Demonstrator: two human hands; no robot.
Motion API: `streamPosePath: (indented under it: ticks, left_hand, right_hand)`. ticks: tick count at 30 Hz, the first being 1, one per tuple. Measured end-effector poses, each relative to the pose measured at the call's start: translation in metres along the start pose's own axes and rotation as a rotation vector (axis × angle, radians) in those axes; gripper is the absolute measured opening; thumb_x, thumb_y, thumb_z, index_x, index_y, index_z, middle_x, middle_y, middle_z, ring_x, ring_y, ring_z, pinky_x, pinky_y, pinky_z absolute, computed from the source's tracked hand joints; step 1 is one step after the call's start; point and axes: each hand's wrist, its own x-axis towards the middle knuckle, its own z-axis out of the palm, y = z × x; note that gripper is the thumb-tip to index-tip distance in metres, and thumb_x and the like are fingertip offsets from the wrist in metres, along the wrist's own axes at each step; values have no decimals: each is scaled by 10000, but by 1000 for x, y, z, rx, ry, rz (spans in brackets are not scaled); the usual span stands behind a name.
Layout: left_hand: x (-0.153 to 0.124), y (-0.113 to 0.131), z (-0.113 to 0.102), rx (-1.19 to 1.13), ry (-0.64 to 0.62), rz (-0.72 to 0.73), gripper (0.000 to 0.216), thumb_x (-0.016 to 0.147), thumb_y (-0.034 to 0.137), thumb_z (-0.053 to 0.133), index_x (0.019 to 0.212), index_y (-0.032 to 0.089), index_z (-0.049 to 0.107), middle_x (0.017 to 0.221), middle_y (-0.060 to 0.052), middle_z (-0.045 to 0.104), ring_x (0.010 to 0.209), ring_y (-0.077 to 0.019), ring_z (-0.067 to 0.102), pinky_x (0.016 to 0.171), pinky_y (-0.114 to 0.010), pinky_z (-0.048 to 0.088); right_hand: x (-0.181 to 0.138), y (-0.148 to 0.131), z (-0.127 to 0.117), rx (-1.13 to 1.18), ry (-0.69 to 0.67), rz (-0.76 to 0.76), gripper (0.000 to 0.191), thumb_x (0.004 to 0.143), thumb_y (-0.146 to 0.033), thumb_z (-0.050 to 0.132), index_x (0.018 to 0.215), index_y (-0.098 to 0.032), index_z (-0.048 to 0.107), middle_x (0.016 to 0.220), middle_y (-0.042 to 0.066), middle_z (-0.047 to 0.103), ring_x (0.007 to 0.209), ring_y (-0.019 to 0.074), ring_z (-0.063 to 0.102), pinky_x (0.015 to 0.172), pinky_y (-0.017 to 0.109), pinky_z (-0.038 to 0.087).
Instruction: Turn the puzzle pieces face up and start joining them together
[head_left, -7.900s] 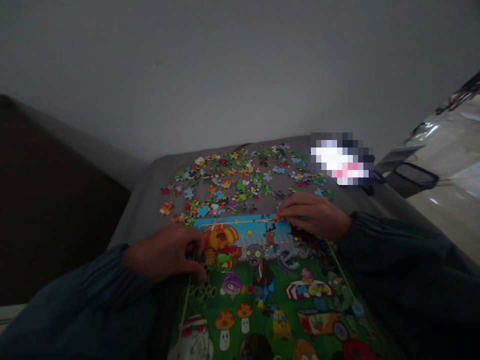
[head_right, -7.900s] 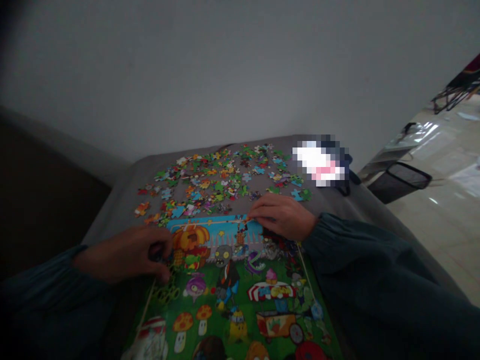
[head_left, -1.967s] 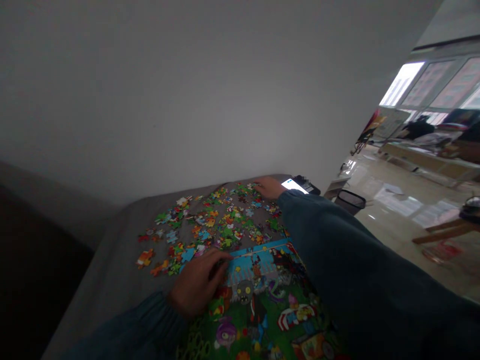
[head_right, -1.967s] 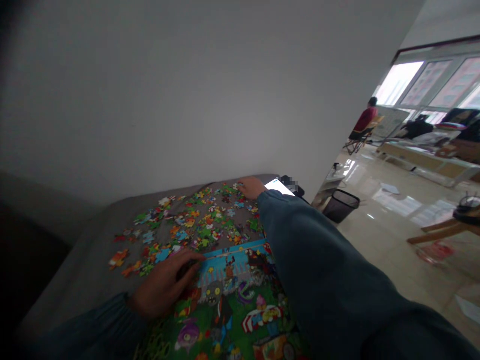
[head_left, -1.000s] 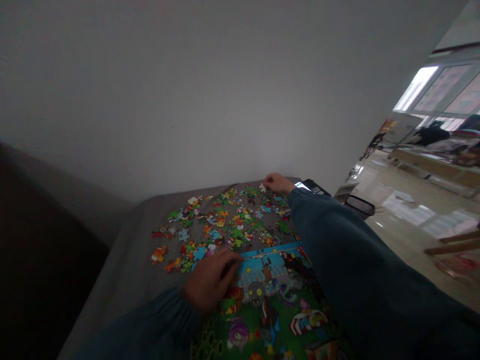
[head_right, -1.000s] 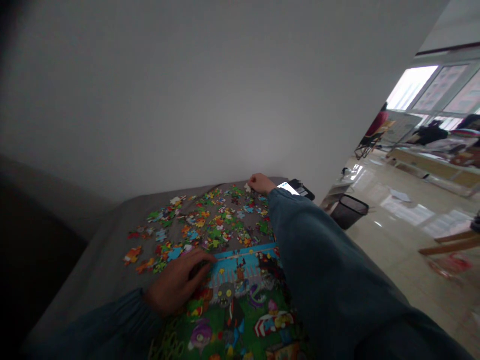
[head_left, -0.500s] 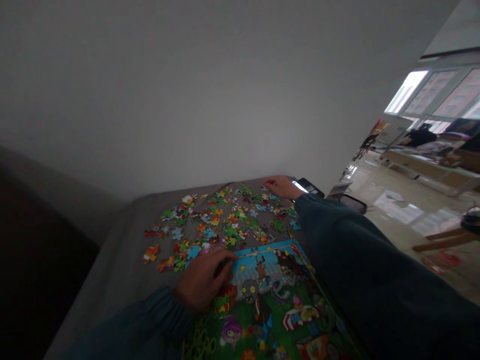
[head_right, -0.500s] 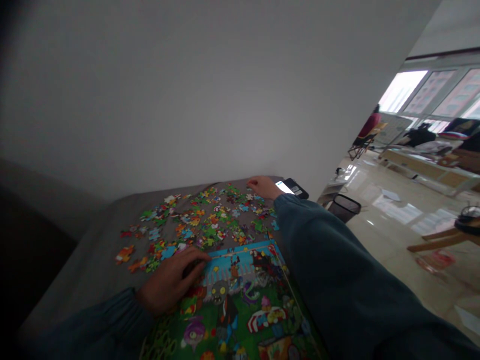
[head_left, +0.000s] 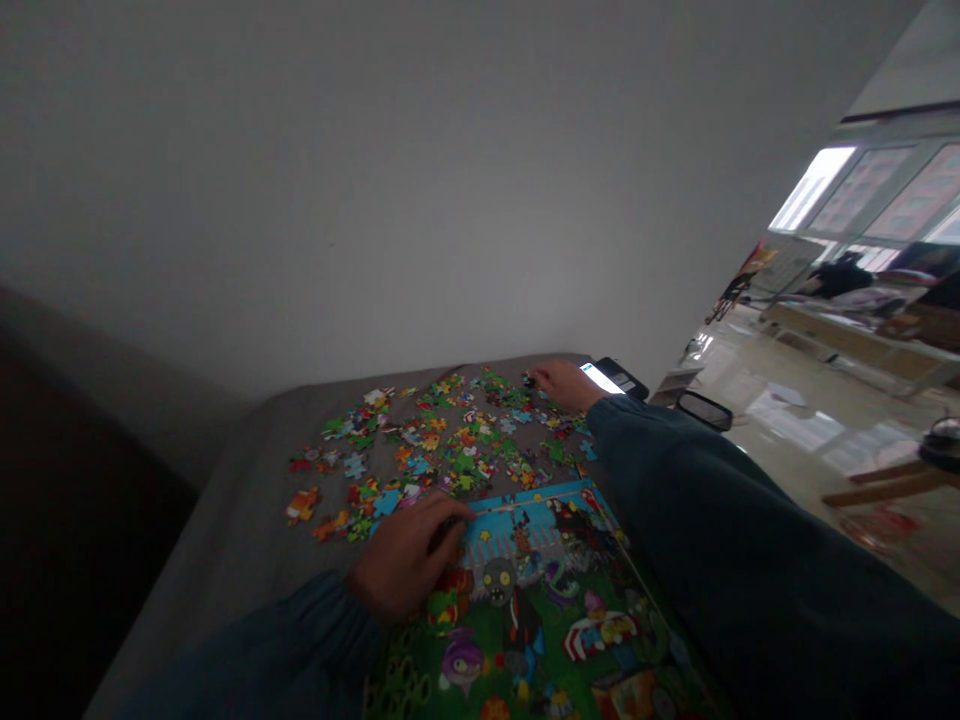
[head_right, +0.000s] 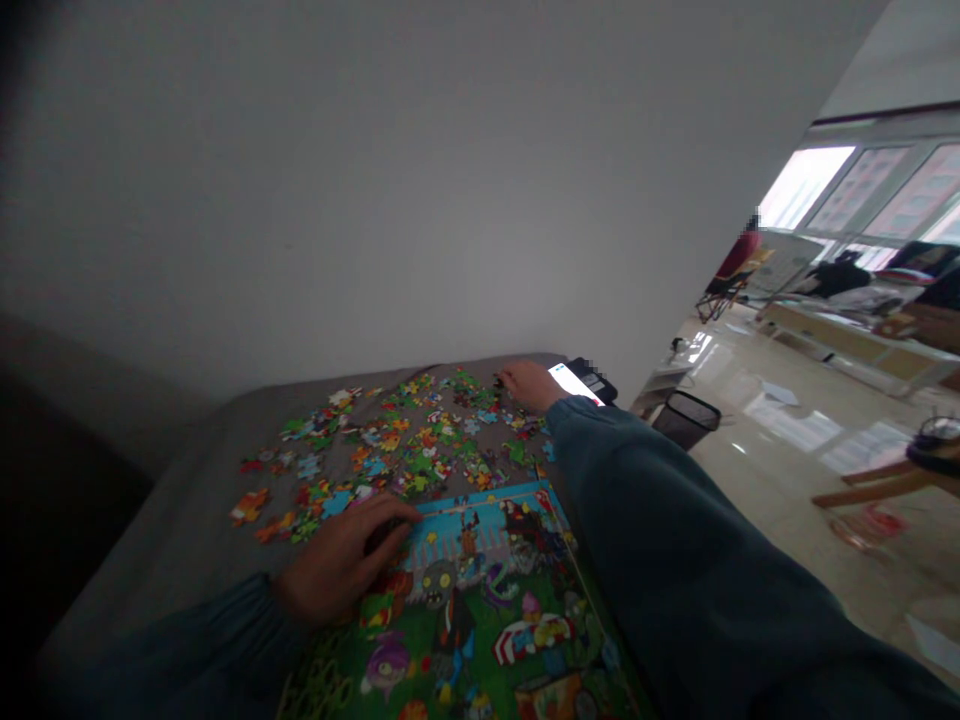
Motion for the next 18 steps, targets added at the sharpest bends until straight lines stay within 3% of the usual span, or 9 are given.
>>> streamPosePath:
  ticks: [3,6,8,12,18]
  left_hand:
    - [0,2,0,5,11,12,225,939,264,420,1044,245,617,1041,-37,663,944,-200,626,826,-348,483]
    - [0,3,-1,7,15,14,223,935,263,427,1035,242,624,1034,-41,670,933,-203,628,822,-355,486]
    - [-1,2,-1,5,17,15,224,937,263,424,1039,245,623,1036,-40,670,934,-203,629,822,-360,487]
    - [-2,1,0,-2,11,23,232,942,264,415,1053,246,618,1034,-38,668,943,-203,626,822,-359,489]
    - [-2,0,-1,-45,54,17,233,941,265,415,1043,252,624,1025,-33,667,950,-196,624,848,-341,496]
  right_hand:
    - [2,1,-5,-13,4,17,373,972,-226,316,961,-156,683,930,96,705,856,197,618,778,289,438]
    - [-1,-1,-7,-9,-82,-38,271,932,-251,451,883,-155,699,837,71,707,782,188,621,755,288,453]
    - [-9,-5,-7,-11,-94,-71,200,883,-267,553,955,-154,702,910,89,710,868,216,623,833,330,450]
    - [-36,-19,-15,7,-42,-93,333,913,-284,511,1199,-155,620,1117,125,670,1036,242,591,933,392,428]
    - [-91,-16,-25,133,89,-100,339,920,-345,463,1194,-230,625,1122,91,669,1052,257,593,910,430,470]
